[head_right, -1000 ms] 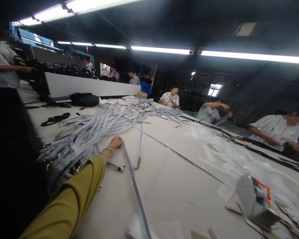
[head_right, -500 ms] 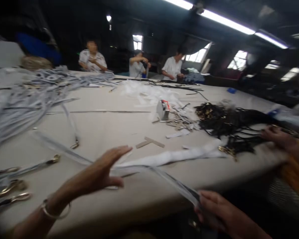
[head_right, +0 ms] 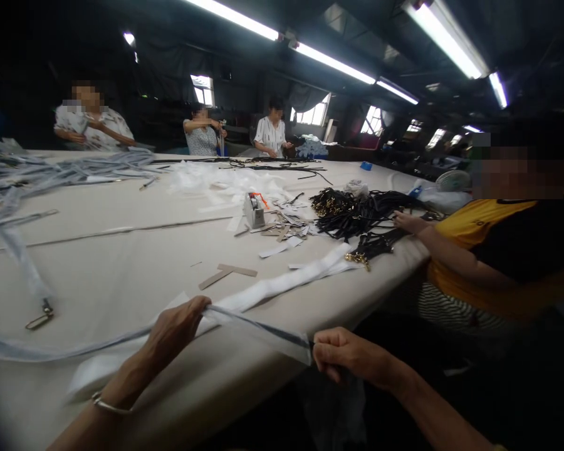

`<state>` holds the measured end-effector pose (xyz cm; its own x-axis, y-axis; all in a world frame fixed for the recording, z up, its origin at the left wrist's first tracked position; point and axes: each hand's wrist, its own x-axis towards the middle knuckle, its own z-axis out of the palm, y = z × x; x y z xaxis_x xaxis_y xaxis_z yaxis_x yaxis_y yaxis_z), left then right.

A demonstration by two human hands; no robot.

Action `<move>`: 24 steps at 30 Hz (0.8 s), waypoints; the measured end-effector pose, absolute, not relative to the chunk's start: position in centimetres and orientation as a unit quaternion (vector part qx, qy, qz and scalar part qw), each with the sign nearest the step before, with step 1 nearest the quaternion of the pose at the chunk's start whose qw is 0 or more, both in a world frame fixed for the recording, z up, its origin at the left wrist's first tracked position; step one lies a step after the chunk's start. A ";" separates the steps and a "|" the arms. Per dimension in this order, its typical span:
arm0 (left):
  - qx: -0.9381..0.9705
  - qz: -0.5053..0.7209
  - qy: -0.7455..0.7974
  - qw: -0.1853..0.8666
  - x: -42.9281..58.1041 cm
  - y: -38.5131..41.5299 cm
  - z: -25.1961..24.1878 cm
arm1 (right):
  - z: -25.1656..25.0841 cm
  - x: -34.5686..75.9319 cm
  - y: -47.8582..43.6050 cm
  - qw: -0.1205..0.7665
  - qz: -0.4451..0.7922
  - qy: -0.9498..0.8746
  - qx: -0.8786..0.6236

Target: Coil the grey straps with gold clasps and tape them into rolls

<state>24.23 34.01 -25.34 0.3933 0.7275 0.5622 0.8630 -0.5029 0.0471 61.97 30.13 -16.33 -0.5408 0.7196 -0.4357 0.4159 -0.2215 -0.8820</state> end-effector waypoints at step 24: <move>-0.818 -0.280 -0.455 -0.213 25.2 24.6 -17.3 | -11.9 48.0 37.5 0.635 0.266 -0.696 -0.204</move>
